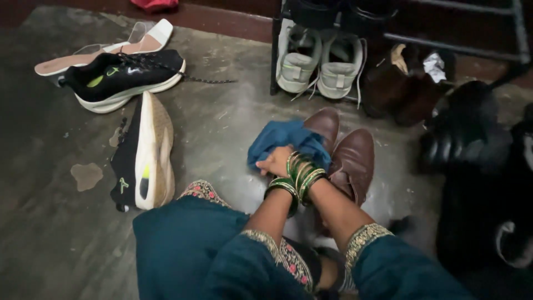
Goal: The person sits on the floor and wipes several pairs of shoes with a blue cloth, then places them on a metal shoe rack. The person handles white sneakers, brown loafers, black sneakers, and black boots, wiping each pair before arranging them on the rack.
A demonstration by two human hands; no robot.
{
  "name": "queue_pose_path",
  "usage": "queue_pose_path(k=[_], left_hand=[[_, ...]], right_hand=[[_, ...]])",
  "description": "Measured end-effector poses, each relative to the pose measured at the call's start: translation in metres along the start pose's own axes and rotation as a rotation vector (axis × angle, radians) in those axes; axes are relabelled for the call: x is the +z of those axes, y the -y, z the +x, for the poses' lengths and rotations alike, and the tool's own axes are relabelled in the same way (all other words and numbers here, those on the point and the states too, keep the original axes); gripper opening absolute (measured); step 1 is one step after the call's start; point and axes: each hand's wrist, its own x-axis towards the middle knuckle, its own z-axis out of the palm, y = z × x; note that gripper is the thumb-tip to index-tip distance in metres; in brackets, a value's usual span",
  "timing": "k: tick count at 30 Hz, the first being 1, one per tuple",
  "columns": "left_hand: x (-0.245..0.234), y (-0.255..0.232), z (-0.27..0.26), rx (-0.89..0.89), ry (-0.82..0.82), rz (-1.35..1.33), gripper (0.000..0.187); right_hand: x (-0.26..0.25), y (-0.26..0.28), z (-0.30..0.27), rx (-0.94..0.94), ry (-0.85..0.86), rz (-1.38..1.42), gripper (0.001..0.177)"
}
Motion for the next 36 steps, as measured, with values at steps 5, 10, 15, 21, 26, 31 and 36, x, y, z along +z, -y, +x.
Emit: queue_pose_path(k=[5, 10, 15, 21, 26, 31, 36], left_hand=[[-0.019, -0.009, -0.012, 0.121, -0.071, -0.131, 0.054], [-0.068, -0.025, -0.057, 0.268, 0.018, -0.396, 0.056], [-0.111, -0.03, -0.102, 0.155, 0.077, -0.158, 0.076], [-0.09, -0.024, -0.075, -0.118, -0.123, -0.462, 0.024], [-0.027, 0.008, -0.021, 0.236, -0.753, -1.19, 0.033], [-0.007, 0.039, 0.011, 0.079, -0.327, -2.017, 0.029], [-0.059, 0.056, -0.001, -0.205, -0.213, -1.931, 0.043]], right_hand=[[0.003, -0.002, -0.063, -0.173, -0.367, 0.552, 0.044], [-0.023, -0.068, -0.101, 0.064, -0.754, 1.212, 0.04], [-0.073, -0.101, -0.111, 0.079, -1.093, 1.599, 0.029], [-0.093, -0.065, -0.112, 0.03, -0.912, 1.551, 0.031], [-0.035, 0.014, -0.117, -0.204, -0.896, 0.229, 0.046], [-0.019, 0.095, -0.167, -0.031, -0.795, -0.169, 0.042], [-0.018, 0.105, -0.179, -0.396, -0.974, -0.485, 0.058]])
